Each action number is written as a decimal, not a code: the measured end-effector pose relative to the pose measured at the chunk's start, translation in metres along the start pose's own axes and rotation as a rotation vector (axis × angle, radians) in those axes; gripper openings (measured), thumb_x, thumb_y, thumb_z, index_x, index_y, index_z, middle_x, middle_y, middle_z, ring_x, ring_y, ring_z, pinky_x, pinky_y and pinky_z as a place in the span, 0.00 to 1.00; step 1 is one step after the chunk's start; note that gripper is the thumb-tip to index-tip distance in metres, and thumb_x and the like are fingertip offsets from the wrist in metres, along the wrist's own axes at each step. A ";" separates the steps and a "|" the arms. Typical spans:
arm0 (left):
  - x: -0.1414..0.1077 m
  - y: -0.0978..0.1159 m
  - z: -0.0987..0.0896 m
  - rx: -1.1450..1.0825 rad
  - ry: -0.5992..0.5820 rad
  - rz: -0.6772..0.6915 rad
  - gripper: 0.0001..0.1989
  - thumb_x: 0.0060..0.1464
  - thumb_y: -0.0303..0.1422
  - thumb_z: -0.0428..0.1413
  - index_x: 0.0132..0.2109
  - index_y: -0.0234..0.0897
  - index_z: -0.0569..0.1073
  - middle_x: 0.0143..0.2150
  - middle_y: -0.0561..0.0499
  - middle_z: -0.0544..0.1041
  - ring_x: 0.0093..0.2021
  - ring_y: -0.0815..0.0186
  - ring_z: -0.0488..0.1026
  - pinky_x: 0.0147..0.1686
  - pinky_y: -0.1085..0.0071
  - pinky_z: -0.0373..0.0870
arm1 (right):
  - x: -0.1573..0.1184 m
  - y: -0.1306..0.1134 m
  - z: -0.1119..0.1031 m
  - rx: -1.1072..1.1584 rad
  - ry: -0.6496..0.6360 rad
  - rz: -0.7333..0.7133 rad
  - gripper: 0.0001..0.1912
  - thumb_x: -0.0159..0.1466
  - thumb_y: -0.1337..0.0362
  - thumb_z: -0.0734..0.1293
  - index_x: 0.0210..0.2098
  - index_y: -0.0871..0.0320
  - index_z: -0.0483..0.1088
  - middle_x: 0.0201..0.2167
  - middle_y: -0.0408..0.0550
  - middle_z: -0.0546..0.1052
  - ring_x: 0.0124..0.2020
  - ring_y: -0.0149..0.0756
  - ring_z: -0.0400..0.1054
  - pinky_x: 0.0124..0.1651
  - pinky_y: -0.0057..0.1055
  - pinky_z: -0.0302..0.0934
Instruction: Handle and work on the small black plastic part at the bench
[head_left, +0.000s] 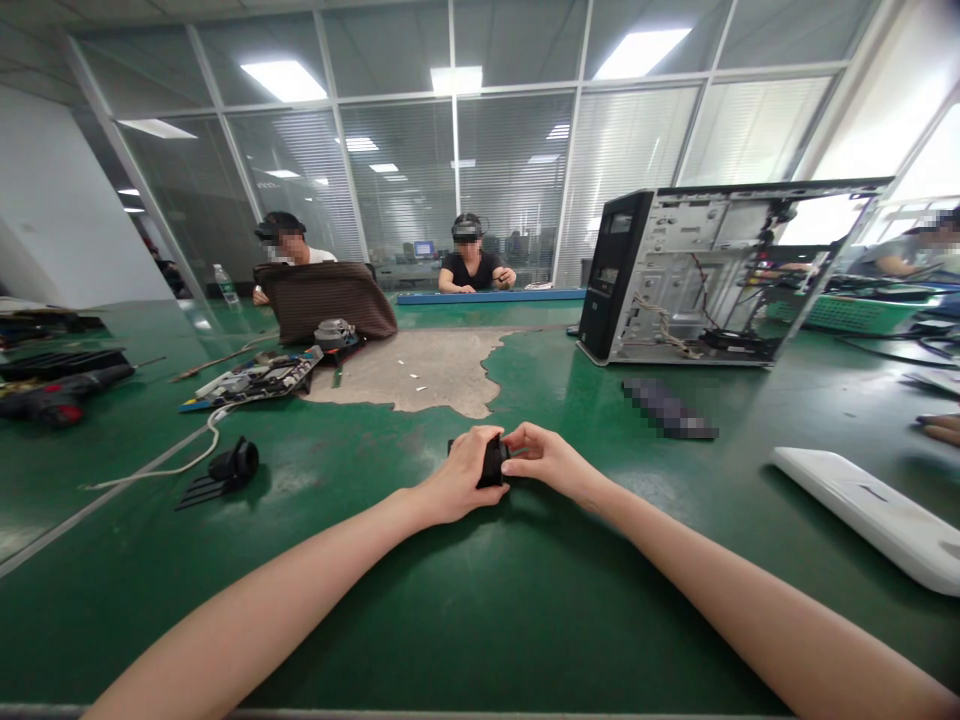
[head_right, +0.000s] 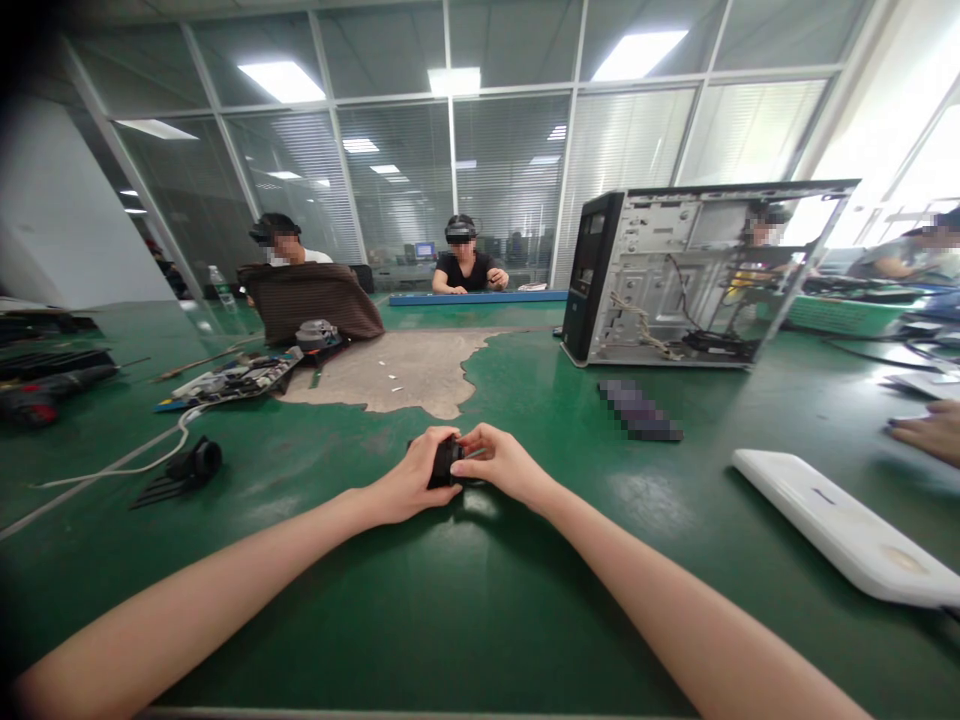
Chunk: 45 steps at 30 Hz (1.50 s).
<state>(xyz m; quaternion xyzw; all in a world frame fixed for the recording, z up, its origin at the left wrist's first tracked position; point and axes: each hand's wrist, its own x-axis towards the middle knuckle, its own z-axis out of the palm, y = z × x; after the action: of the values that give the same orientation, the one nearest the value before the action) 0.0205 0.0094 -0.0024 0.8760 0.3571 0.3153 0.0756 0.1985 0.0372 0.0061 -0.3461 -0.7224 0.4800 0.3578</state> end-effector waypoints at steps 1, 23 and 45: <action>0.000 0.000 0.001 0.002 0.003 -0.003 0.30 0.46 0.32 0.55 0.54 0.37 0.50 0.49 0.44 0.59 0.50 0.57 0.58 0.50 0.59 0.56 | 0.001 0.001 0.000 0.003 -0.003 0.000 0.17 0.45 0.61 0.71 0.31 0.60 0.64 0.31 0.45 0.72 0.32 0.33 0.68 0.37 0.33 0.62; 0.001 -0.002 0.000 -0.051 -0.009 -0.056 0.32 0.45 0.33 0.56 0.55 0.39 0.49 0.50 0.44 0.59 0.50 0.57 0.59 0.51 0.58 0.56 | -0.009 -0.005 0.013 0.038 0.085 -0.068 0.12 0.54 0.60 0.65 0.35 0.58 0.61 0.35 0.45 0.69 0.35 0.33 0.68 0.40 0.34 0.63; -0.001 -0.001 -0.001 -0.025 0.002 -0.032 0.32 0.45 0.33 0.56 0.55 0.38 0.50 0.51 0.44 0.59 0.52 0.57 0.58 0.52 0.59 0.55 | -0.008 -0.002 0.010 0.035 0.011 -0.047 0.13 0.55 0.57 0.64 0.35 0.58 0.62 0.36 0.45 0.70 0.36 0.33 0.67 0.42 0.34 0.62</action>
<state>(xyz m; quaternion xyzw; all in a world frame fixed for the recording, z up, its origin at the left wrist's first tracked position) 0.0192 0.0094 -0.0025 0.8688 0.3673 0.3193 0.0912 0.1934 0.0255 0.0038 -0.3256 -0.7197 0.4821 0.3789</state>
